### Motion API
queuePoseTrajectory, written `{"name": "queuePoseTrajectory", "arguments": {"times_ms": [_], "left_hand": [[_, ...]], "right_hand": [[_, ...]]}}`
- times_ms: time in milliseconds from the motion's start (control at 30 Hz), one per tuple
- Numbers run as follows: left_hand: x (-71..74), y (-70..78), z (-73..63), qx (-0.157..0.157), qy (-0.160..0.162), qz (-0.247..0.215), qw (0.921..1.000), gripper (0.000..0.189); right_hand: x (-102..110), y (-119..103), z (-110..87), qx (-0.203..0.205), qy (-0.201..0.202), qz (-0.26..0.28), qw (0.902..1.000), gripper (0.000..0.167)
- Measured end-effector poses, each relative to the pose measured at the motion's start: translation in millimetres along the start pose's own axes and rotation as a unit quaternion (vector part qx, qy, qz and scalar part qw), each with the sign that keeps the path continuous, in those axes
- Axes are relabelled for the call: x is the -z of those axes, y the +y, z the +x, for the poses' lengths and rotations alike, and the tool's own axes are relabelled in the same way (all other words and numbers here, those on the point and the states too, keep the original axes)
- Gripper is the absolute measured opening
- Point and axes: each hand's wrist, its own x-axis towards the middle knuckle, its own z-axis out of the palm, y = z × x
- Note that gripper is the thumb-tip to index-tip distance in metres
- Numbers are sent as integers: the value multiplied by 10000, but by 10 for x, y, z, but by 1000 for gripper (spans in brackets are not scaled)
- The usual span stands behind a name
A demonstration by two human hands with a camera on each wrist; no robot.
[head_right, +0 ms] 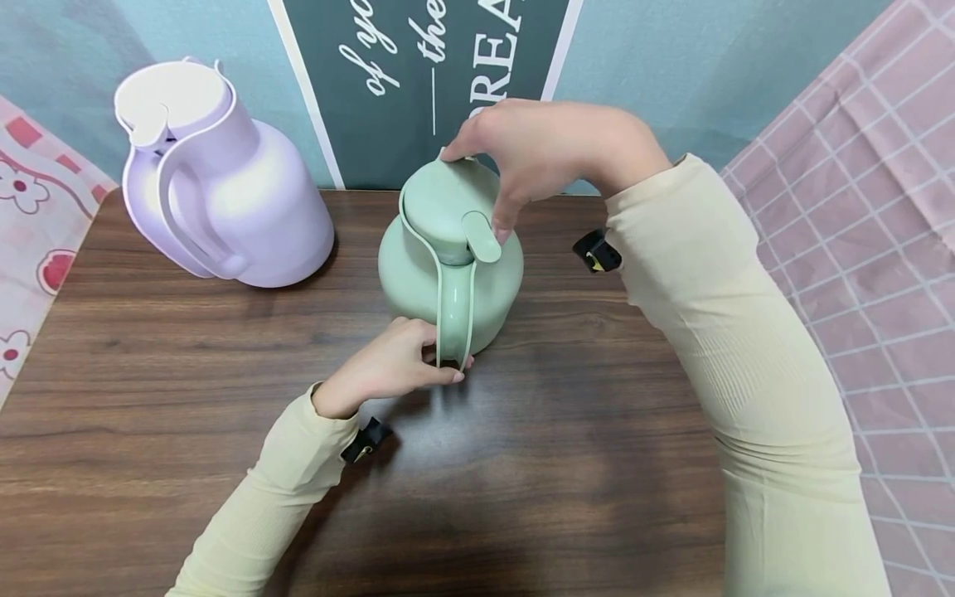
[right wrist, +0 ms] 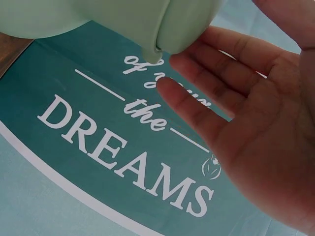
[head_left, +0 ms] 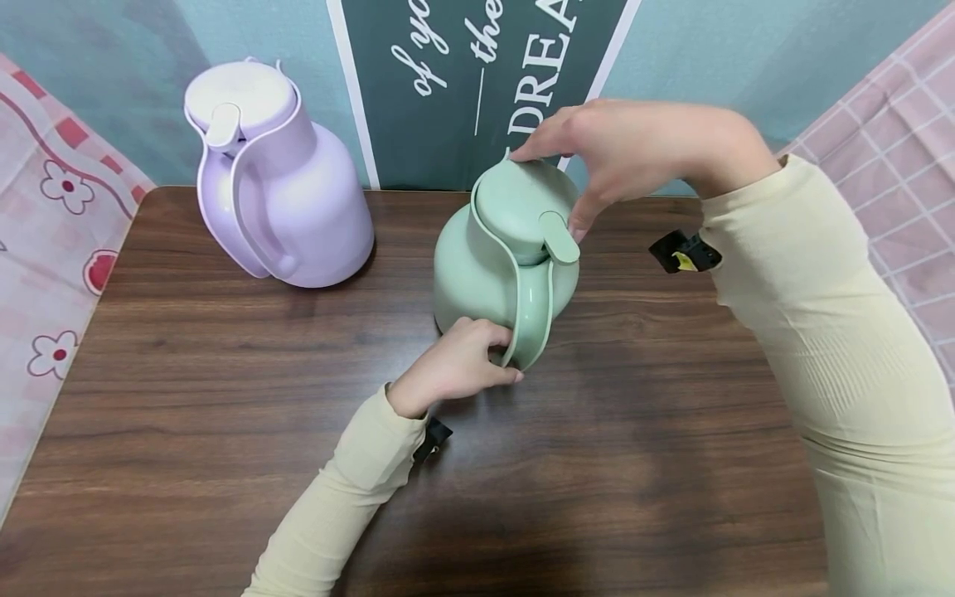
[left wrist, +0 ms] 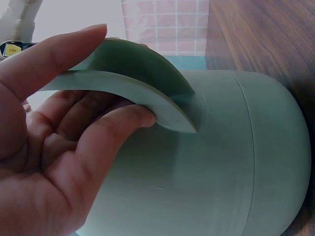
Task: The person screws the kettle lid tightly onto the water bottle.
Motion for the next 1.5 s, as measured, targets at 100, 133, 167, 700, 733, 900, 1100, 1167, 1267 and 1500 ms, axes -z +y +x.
{"name": "queuePoseTrajectory", "arguments": {"times_ms": [100, 133, 167, 700, 733, 900, 1100, 1167, 1267, 1500], "left_hand": [[-1, 3, -6, -17, 7, 11, 10000, 24], [1, 7, -9, -19, 10, 17, 10000, 25], [-1, 6, -11, -26, 14, 21, 10000, 25], [-13, -18, -43, -49, 17, -12, 10000, 22], [-14, -19, -43, -59, 18, -13, 10000, 22], [-14, -11, -45, -27, 5, -35, 10000, 22], [-15, -4, -45, 24, 4, -60, 10000, 22], [-11, 2, -45, 10, 8, -56, 10000, 22], [-4, 13, -45, 0, 4, -44, 10000, 22], [-16, 13, -31, 30, 23, 5, 10000, 22]], "right_hand": [[-7, -31, -2, -18, 41, -56, 10000, 93], [-9, -41, -3, -52, 49, -59, 10000, 93], [-13, -52, -5, -68, 79, -66, 9999, 92], [-15, -61, -38, -100, -216, 137, 9996, 93], [-21, -52, -49, -24, -203, 198, 9996, 93], [-34, -15, -75, 213, -92, 382, 9990, 91], [-50, 12, -63, 411, 220, 434, 9980, 86], [-53, 17, -54, 496, 269, 438, 9974, 85], [-53, 17, -47, 552, 298, 376, 9973, 85], [-40, 9, -55, 605, 420, 221, 9970, 81]]}}
